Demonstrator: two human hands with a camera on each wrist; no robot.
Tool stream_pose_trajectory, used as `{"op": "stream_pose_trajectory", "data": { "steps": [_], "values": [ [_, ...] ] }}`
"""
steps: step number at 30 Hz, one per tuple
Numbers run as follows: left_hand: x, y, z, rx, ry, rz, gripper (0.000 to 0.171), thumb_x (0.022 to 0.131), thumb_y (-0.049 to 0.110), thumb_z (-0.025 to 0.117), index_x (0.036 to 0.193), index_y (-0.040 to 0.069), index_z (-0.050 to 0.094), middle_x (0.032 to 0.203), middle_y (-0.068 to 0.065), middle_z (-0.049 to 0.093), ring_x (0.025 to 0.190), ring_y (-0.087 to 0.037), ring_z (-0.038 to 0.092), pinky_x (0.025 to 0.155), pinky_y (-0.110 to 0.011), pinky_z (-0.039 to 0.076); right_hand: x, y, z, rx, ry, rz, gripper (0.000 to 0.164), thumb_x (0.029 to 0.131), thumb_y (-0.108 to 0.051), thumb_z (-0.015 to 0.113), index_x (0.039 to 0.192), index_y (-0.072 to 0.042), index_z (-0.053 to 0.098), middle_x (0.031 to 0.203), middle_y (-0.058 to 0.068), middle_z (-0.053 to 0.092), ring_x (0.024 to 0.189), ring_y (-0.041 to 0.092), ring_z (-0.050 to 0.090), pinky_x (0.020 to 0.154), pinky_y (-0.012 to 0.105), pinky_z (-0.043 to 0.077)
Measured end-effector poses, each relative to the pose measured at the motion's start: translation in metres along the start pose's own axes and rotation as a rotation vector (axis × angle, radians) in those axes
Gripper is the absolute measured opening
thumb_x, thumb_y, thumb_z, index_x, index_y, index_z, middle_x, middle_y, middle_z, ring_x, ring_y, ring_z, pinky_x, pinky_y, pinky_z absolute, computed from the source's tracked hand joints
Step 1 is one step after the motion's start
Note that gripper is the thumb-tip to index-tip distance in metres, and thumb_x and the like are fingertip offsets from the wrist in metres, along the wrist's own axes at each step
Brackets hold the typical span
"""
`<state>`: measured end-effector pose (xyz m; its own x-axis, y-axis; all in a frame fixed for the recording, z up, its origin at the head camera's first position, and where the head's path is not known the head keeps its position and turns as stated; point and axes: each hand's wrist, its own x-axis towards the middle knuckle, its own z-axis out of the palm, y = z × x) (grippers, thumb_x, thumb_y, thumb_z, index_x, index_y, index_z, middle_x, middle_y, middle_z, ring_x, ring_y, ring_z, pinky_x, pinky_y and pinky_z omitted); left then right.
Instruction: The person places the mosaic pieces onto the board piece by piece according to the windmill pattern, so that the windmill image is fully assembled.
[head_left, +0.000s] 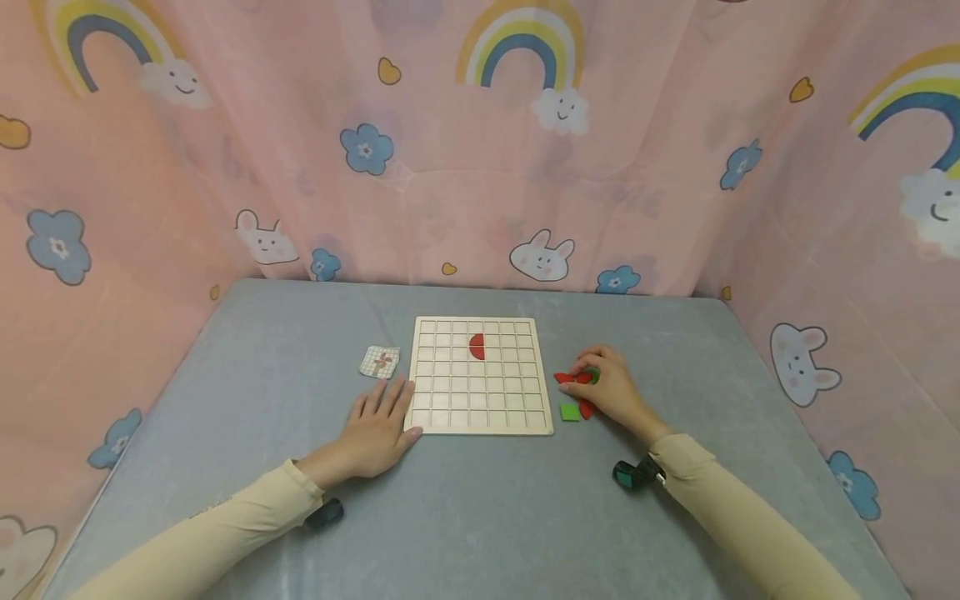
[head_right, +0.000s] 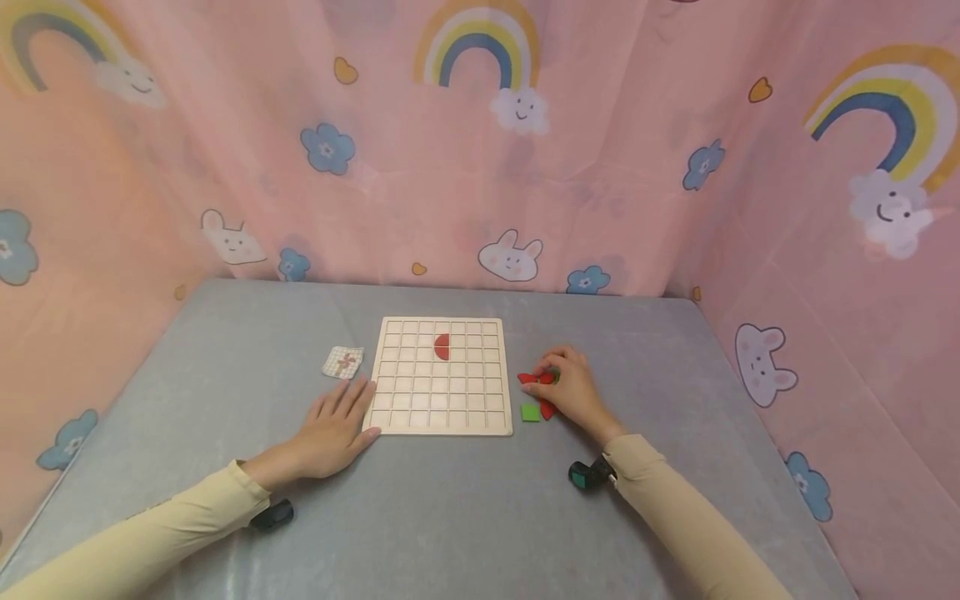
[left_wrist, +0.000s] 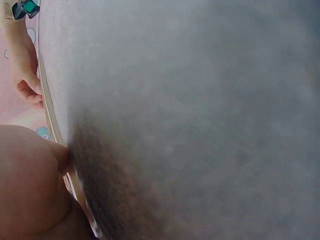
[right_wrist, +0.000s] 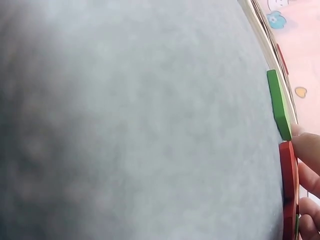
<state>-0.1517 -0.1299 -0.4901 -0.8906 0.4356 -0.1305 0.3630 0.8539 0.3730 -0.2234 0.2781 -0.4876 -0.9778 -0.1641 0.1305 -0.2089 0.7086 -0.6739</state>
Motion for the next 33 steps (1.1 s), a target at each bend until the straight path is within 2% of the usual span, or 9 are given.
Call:
{"op": "stream_pose_trajectory", "data": {
  "steps": [8, 16, 25, 33],
  "values": [
    [-0.001, 0.003, -0.003, -0.025, -0.015, -0.011, 0.075, 0.114, 0.037, 0.044, 0.168, -0.005, 0.013, 0.175, -0.027, 0.007, 0.161, -0.052, 0.001, 0.122, -0.072, 0.008, -0.001, -0.002, 0.001, 0.003, 0.004, 0.007, 0.021, 0.088, -0.014, 0.089, 0.096, -0.001, 0.073, 0.13, 0.024, 0.058, 0.129, 0.045, 0.045, 0.11, 0.062, 0.035],
    [0.001, -0.001, 0.002, 0.0, -0.002, -0.005, 0.075, 0.114, 0.038, 0.043, 0.167, -0.005, 0.013, 0.176, -0.026, 0.008, 0.161, -0.051, 0.003, 0.122, -0.072, 0.011, -0.001, -0.003, 0.0, 0.026, 0.003, 0.005, 0.021, 0.089, -0.013, 0.088, 0.099, 0.0, 0.075, 0.13, 0.025, 0.058, 0.129, 0.046, 0.045, 0.11, 0.063, 0.033],
    [-0.003, 0.01, -0.012, -0.03, -0.026, -0.016, 0.073, 0.114, 0.033, 0.046, 0.166, -0.007, 0.016, 0.174, -0.029, 0.01, 0.16, -0.053, 0.004, 0.122, -0.072, 0.009, 0.001, -0.004, -0.001, 0.026, 0.012, -0.004, 0.025, 0.09, -0.012, 0.087, 0.107, 0.004, 0.077, 0.129, 0.025, 0.058, 0.129, 0.046, 0.044, 0.109, 0.062, 0.034],
    [-0.006, 0.012, -0.015, -0.017, -0.04, -0.026, 0.073, 0.114, 0.035, 0.044, 0.167, -0.006, 0.014, 0.175, -0.028, 0.008, 0.161, -0.052, 0.002, 0.123, -0.072, 0.009, 0.003, -0.008, -0.001, 0.006, 0.005, 0.002, 0.028, 0.093, -0.013, 0.084, 0.113, 0.005, 0.076, 0.132, 0.025, 0.058, 0.13, 0.046, 0.045, 0.109, 0.062, 0.036]
  ]
}}
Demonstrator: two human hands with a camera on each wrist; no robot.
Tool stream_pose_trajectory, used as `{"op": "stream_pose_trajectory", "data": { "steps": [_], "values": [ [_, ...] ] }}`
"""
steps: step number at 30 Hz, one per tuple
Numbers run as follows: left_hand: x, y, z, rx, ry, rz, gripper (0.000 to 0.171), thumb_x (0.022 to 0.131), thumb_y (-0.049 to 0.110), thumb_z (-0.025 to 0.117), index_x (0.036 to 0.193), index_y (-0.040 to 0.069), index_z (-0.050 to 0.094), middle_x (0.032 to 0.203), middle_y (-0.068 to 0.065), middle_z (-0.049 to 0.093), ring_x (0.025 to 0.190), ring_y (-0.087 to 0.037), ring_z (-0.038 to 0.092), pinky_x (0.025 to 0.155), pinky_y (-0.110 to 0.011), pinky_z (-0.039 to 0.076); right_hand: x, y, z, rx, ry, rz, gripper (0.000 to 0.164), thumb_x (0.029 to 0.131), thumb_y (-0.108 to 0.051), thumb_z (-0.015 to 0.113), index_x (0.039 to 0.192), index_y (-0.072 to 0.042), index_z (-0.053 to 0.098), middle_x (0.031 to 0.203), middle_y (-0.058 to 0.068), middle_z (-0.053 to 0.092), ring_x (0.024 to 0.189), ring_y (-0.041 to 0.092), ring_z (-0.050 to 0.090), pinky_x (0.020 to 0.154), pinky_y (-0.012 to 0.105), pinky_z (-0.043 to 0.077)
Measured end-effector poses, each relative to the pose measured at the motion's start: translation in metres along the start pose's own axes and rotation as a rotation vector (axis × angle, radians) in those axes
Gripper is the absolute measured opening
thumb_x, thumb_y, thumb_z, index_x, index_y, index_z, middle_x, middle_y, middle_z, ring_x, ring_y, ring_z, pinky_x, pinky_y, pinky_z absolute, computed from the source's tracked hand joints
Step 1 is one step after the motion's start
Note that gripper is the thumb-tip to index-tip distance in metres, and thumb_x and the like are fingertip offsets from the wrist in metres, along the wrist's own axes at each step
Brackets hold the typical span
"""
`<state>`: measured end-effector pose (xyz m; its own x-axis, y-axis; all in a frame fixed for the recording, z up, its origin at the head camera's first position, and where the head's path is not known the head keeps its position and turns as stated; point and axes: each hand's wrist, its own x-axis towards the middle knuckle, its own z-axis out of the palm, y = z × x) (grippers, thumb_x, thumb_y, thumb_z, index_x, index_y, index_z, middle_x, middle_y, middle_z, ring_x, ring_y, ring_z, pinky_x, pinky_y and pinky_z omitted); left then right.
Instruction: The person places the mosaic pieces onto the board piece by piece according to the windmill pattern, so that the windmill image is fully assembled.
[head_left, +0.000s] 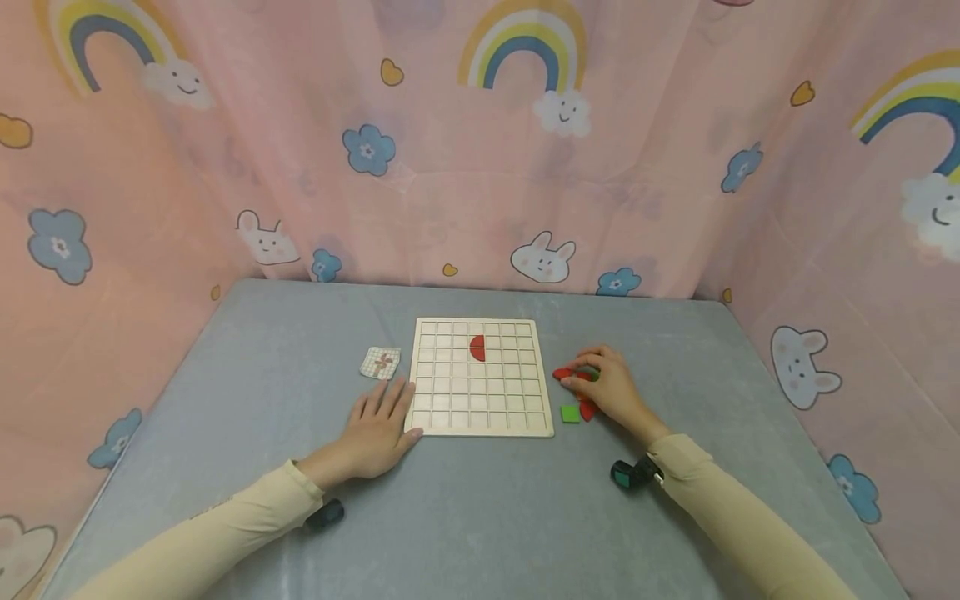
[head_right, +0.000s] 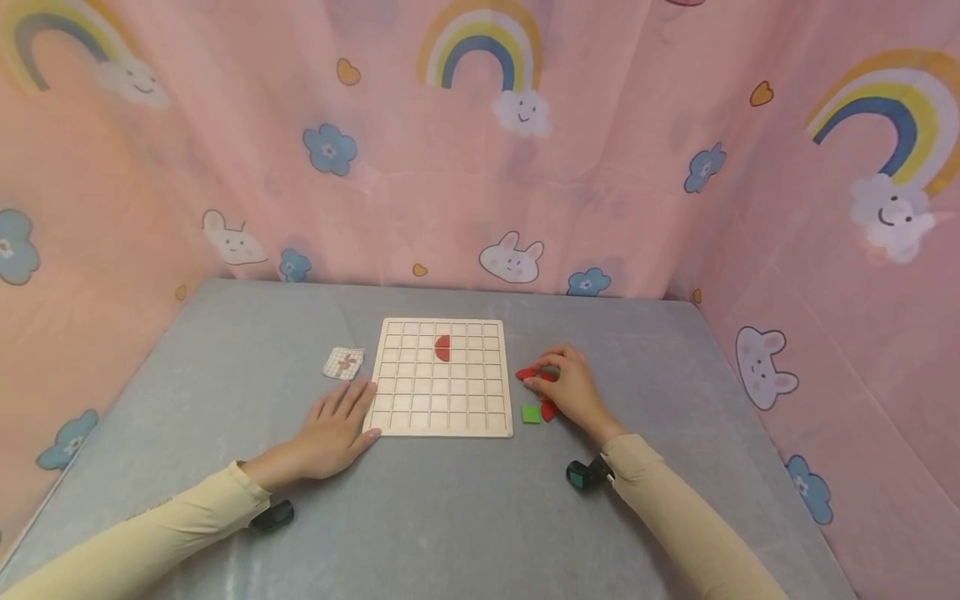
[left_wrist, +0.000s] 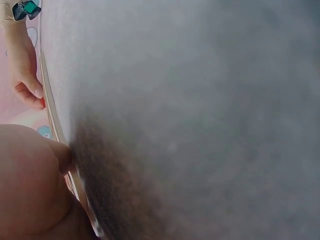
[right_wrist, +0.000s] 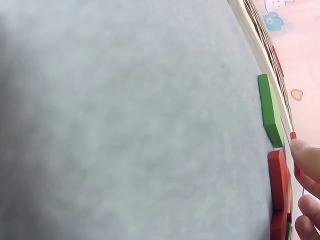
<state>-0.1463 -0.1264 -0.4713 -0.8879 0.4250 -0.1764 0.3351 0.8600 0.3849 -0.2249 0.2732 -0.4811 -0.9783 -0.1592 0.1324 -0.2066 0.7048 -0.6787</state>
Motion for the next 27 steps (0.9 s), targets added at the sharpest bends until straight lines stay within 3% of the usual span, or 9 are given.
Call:
{"op": "stream_pose_trajectory", "data": {
  "steps": [11, 22, 27],
  "values": [
    [0.003, -0.004, 0.004, -0.007, 0.012, 0.011, 0.073, 0.114, 0.034, 0.045, 0.167, -0.006, 0.013, 0.175, -0.028, 0.007, 0.161, -0.052, 0.002, 0.123, -0.072, 0.008, 0.007, -0.008, 0.0, -0.015, 0.014, -0.035, 0.03, 0.094, -0.014, 0.083, 0.116, 0.005, 0.077, 0.13, 0.025, 0.06, 0.126, 0.045, 0.049, 0.104, 0.06, 0.043],
    [0.005, -0.009, 0.009, -0.024, 0.029, 0.021, 0.075, 0.114, 0.038, 0.044, 0.167, -0.005, 0.013, 0.175, -0.027, 0.007, 0.16, -0.052, 0.001, 0.122, -0.073, 0.007, 0.021, -0.016, 0.01, 0.0, 0.001, -0.072, 0.03, 0.094, -0.013, 0.083, 0.117, 0.006, 0.077, 0.133, 0.026, 0.061, 0.13, 0.047, 0.05, 0.114, 0.062, 0.036],
    [0.007, -0.011, 0.013, 0.014, 0.035, 0.021, 0.076, 0.114, 0.04, 0.043, 0.168, -0.004, 0.013, 0.176, -0.026, 0.007, 0.161, -0.052, 0.003, 0.122, -0.072, 0.01, 0.026, -0.019, 0.016, 0.012, -0.01, -0.087, 0.032, 0.094, -0.014, 0.083, 0.119, 0.004, 0.077, 0.133, 0.023, 0.061, 0.131, 0.043, 0.051, 0.114, 0.06, 0.037]
  ]
}}
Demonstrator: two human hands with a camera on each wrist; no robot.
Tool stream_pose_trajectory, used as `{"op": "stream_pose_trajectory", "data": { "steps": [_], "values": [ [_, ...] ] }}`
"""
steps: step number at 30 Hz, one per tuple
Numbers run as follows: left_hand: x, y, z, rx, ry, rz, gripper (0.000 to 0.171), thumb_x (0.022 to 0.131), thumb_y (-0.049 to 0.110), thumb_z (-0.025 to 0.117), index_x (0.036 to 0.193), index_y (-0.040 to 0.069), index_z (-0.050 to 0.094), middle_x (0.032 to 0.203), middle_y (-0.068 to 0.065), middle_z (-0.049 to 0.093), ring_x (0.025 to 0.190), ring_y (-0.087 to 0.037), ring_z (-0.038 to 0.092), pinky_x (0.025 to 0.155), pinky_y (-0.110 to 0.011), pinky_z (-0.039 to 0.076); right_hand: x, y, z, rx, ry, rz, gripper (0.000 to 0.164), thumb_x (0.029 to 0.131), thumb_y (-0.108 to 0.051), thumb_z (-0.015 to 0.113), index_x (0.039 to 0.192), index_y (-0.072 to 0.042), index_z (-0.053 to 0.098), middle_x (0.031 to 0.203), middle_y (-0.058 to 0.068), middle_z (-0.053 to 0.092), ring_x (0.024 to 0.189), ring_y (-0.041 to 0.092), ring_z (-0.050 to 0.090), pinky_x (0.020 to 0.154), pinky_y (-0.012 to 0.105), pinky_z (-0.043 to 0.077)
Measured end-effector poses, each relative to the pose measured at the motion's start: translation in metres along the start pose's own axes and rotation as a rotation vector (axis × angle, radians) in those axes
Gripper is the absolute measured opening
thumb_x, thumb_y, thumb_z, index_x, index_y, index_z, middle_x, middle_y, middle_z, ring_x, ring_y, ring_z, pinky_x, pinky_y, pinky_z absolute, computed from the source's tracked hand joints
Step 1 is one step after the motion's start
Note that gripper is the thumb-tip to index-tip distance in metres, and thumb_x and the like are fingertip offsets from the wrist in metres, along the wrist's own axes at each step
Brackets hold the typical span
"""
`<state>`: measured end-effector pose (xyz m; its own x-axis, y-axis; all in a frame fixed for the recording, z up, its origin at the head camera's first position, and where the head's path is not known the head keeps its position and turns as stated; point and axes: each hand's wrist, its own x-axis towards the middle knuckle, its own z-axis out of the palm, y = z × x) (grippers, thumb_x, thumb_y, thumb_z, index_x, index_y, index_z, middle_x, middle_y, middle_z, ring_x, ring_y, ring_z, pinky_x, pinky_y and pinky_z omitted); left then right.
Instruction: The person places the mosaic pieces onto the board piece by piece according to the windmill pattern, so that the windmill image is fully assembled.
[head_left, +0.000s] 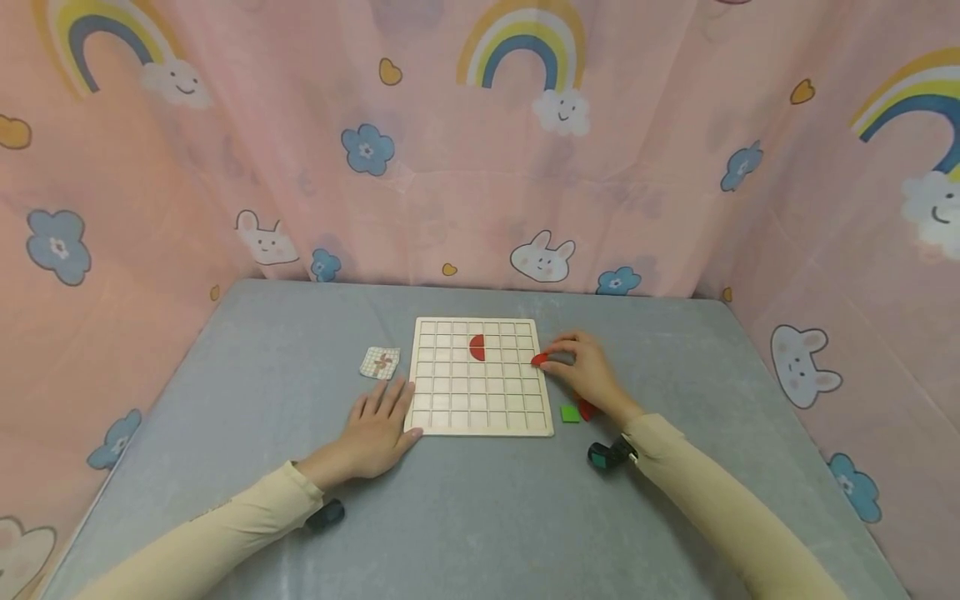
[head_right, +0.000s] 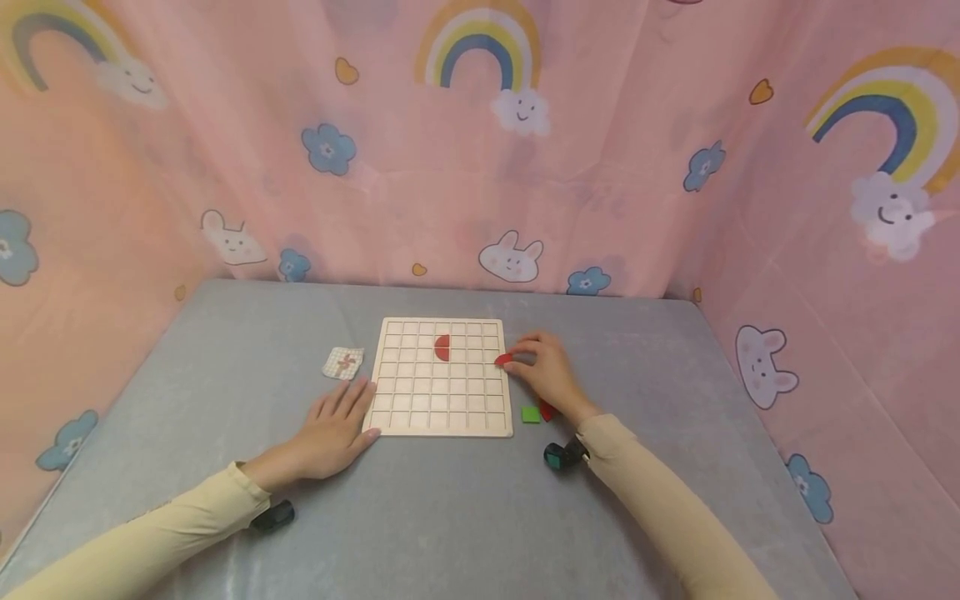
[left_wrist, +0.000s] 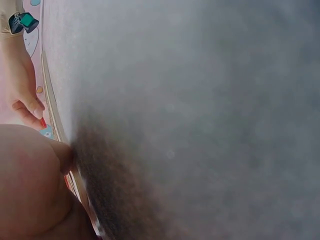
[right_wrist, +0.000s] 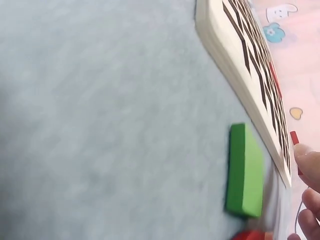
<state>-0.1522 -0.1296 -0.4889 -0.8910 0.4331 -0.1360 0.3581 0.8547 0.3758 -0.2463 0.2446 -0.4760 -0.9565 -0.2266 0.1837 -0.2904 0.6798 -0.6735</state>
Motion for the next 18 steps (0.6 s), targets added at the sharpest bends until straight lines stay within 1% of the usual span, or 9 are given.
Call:
{"op": "stream_pose_trajectory", "data": {
  "steps": [4, 7, 8, 12, 15, 18],
  "values": [
    [0.0, 0.0, 0.001, -0.009, 0.016, 0.004, 0.075, 0.114, 0.039, 0.044, 0.167, -0.004, 0.014, 0.175, -0.026, 0.009, 0.161, -0.052, 0.004, 0.122, -0.073, 0.012, 0.004, -0.006, 0.004, 0.023, -0.006, 0.0, 0.032, 0.094, -0.014, 0.083, 0.12, 0.003, 0.078, 0.131, 0.021, 0.062, 0.129, 0.041, 0.052, 0.108, 0.059, 0.042],
    [0.0, 0.0, 0.0, -0.011, 0.005, -0.002, 0.075, 0.114, 0.037, 0.044, 0.167, -0.005, 0.013, 0.175, -0.027, 0.008, 0.161, -0.052, 0.003, 0.122, -0.072, 0.01, 0.009, -0.01, 0.008, 0.032, -0.015, -0.007, 0.031, 0.094, -0.014, 0.083, 0.12, 0.003, 0.078, 0.131, 0.022, 0.062, 0.128, 0.042, 0.052, 0.106, 0.059, 0.043],
    [0.0, 0.001, -0.001, -0.006, -0.004, -0.006, 0.075, 0.114, 0.037, 0.044, 0.167, -0.005, 0.013, 0.175, -0.027, 0.008, 0.161, -0.052, 0.003, 0.122, -0.072, 0.01, 0.01, -0.011, 0.009, 0.037, -0.02, -0.004, 0.031, 0.094, -0.014, 0.083, 0.12, 0.002, 0.078, 0.131, 0.021, 0.061, 0.129, 0.042, 0.051, 0.108, 0.059, 0.042],
    [-0.002, 0.007, -0.009, -0.004, -0.036, -0.018, 0.075, 0.114, 0.036, 0.045, 0.167, -0.006, 0.013, 0.175, -0.028, 0.007, 0.161, -0.052, 0.002, 0.123, -0.071, 0.009, 0.016, -0.014, 0.015, 0.048, -0.035, -0.017, 0.028, 0.094, -0.014, 0.083, 0.118, 0.001, 0.079, 0.13, 0.021, 0.062, 0.128, 0.042, 0.052, 0.108, 0.06, 0.041],
    [-0.004, 0.012, -0.015, -0.013, -0.041, -0.019, 0.073, 0.113, 0.034, 0.047, 0.166, -0.007, 0.016, 0.174, -0.029, 0.01, 0.16, -0.053, 0.004, 0.122, -0.071, 0.01, 0.02, -0.018, 0.019, 0.055, -0.047, -0.025, 0.026, 0.094, -0.013, 0.083, 0.116, 0.0, 0.08, 0.13, 0.02, 0.062, 0.127, 0.04, 0.053, 0.107, 0.058, 0.042],
    [-0.005, 0.014, -0.018, -0.019, -0.04, -0.021, 0.072, 0.113, 0.033, 0.047, 0.166, -0.007, 0.018, 0.174, -0.029, 0.012, 0.16, -0.054, 0.006, 0.122, -0.072, 0.012, 0.024, -0.022, 0.021, 0.069, -0.061, -0.024, 0.025, 0.095, -0.014, 0.083, 0.116, -0.002, 0.08, 0.128, 0.017, 0.063, 0.125, 0.037, 0.054, 0.108, 0.056, 0.044]
  ]
}}
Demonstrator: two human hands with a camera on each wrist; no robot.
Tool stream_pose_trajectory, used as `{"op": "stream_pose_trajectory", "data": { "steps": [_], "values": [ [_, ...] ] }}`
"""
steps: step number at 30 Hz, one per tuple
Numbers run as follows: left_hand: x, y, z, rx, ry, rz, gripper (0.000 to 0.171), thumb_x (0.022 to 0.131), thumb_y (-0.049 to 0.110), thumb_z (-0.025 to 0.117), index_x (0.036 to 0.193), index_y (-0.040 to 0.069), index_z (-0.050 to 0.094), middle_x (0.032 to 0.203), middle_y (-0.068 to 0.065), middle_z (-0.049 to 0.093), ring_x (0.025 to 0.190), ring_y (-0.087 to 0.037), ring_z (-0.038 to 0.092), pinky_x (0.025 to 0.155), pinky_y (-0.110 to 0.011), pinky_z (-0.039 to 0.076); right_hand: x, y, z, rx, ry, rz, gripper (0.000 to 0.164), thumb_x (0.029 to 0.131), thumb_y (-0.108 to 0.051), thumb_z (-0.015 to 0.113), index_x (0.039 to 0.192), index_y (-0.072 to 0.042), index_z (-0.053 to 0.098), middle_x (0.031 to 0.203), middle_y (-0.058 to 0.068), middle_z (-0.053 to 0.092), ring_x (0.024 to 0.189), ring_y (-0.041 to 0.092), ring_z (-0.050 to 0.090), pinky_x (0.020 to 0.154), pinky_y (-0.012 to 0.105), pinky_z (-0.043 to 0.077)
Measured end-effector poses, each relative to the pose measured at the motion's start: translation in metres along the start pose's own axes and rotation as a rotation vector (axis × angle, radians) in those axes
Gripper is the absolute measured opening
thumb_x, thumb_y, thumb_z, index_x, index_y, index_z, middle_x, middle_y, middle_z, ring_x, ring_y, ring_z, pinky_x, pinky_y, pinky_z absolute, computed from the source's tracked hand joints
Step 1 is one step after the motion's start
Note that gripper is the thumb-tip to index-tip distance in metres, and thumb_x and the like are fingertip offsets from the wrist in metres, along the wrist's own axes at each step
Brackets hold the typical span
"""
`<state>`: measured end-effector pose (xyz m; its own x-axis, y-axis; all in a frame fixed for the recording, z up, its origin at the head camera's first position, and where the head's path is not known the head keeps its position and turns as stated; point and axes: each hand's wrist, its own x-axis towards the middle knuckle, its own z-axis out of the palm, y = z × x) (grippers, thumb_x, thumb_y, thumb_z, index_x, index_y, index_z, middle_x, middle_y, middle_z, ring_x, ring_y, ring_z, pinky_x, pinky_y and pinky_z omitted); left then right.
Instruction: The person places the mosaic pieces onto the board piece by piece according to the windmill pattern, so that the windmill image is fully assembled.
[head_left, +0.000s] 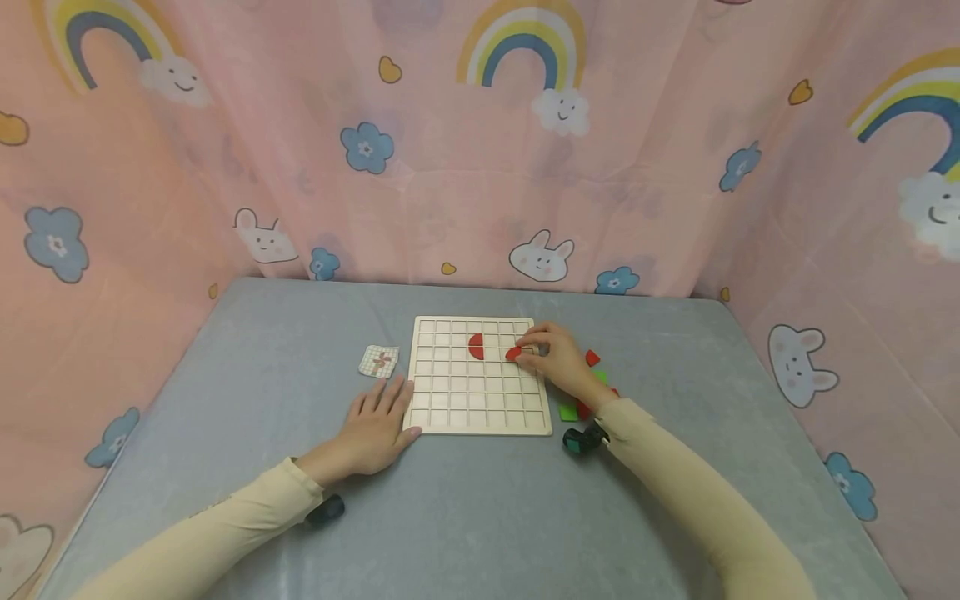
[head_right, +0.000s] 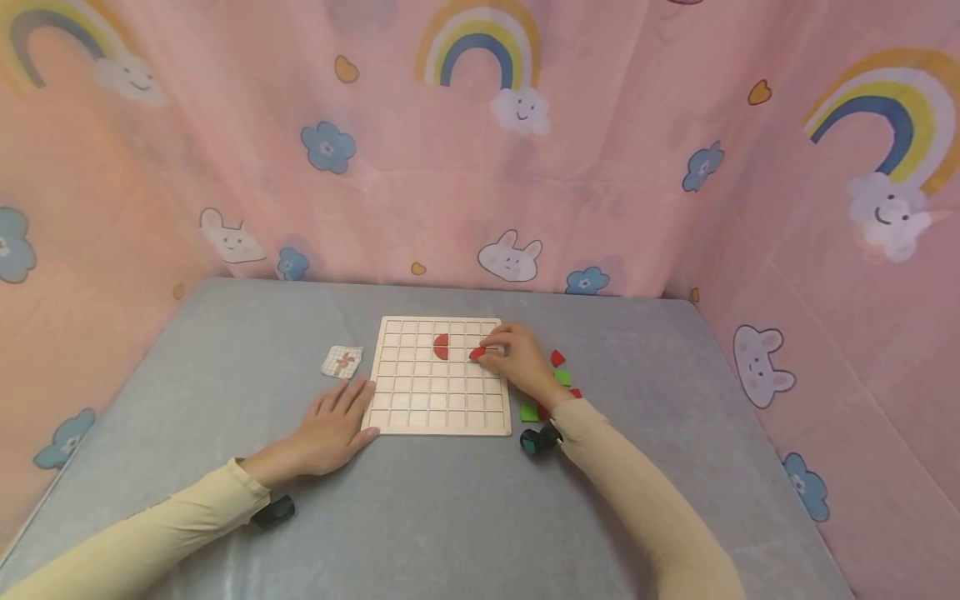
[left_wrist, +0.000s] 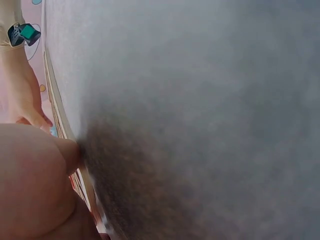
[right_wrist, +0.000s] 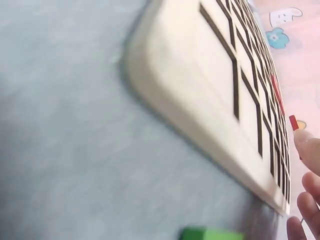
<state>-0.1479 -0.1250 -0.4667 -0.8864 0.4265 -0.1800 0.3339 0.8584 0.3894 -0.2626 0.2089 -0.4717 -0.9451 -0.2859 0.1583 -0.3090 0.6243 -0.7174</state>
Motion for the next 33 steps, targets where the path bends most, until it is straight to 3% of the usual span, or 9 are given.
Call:
{"op": "stream_pose_trajectory", "data": {
  "steps": [9, 17, 27, 33],
  "values": [
    [0.001, -0.001, 0.0, 0.027, -0.016, -0.006, 0.072, 0.114, 0.035, 0.045, 0.167, -0.005, 0.016, 0.175, -0.028, 0.011, 0.16, -0.052, 0.006, 0.123, -0.071, 0.012, 0.014, -0.01, 0.011, 0.041, -0.036, -0.001, 0.027, 0.094, -0.017, 0.084, 0.116, -0.003, 0.081, 0.126, 0.015, 0.065, 0.118, 0.033, 0.056, 0.095, 0.044, 0.043],
    [-0.002, -0.001, -0.001, 0.022, -0.01, -0.004, 0.072, 0.114, 0.035, 0.045, 0.167, -0.005, 0.017, 0.175, -0.027, 0.011, 0.16, -0.052, 0.007, 0.123, -0.071, 0.013, 0.018, -0.012, 0.019, 0.087, -0.069, -0.003, 0.027, 0.094, -0.016, 0.084, 0.118, -0.004, 0.081, 0.125, 0.014, 0.064, 0.121, 0.034, 0.056, 0.102, 0.052, 0.045],
    [0.001, -0.007, 0.007, 0.02, 0.023, 0.02, 0.073, 0.114, 0.036, 0.046, 0.166, -0.006, 0.017, 0.174, -0.029, 0.012, 0.16, -0.053, 0.007, 0.122, -0.071, 0.013, 0.018, -0.011, 0.019, 0.134, -0.078, 0.028, 0.027, 0.095, -0.014, 0.083, 0.119, -0.003, 0.08, 0.127, 0.016, 0.063, 0.124, 0.036, 0.055, 0.108, 0.056, 0.044],
    [0.0, -0.004, 0.003, 0.007, 0.013, 0.012, 0.073, 0.113, 0.034, 0.047, 0.166, -0.006, 0.018, 0.174, -0.029, 0.012, 0.16, -0.053, 0.006, 0.122, -0.071, 0.012, 0.017, -0.009, 0.02, 0.166, -0.075, 0.018, 0.026, 0.094, -0.011, 0.083, 0.117, 0.0, 0.081, 0.126, 0.018, 0.063, 0.123, 0.036, 0.054, 0.109, 0.055, 0.043]
  ]
}}
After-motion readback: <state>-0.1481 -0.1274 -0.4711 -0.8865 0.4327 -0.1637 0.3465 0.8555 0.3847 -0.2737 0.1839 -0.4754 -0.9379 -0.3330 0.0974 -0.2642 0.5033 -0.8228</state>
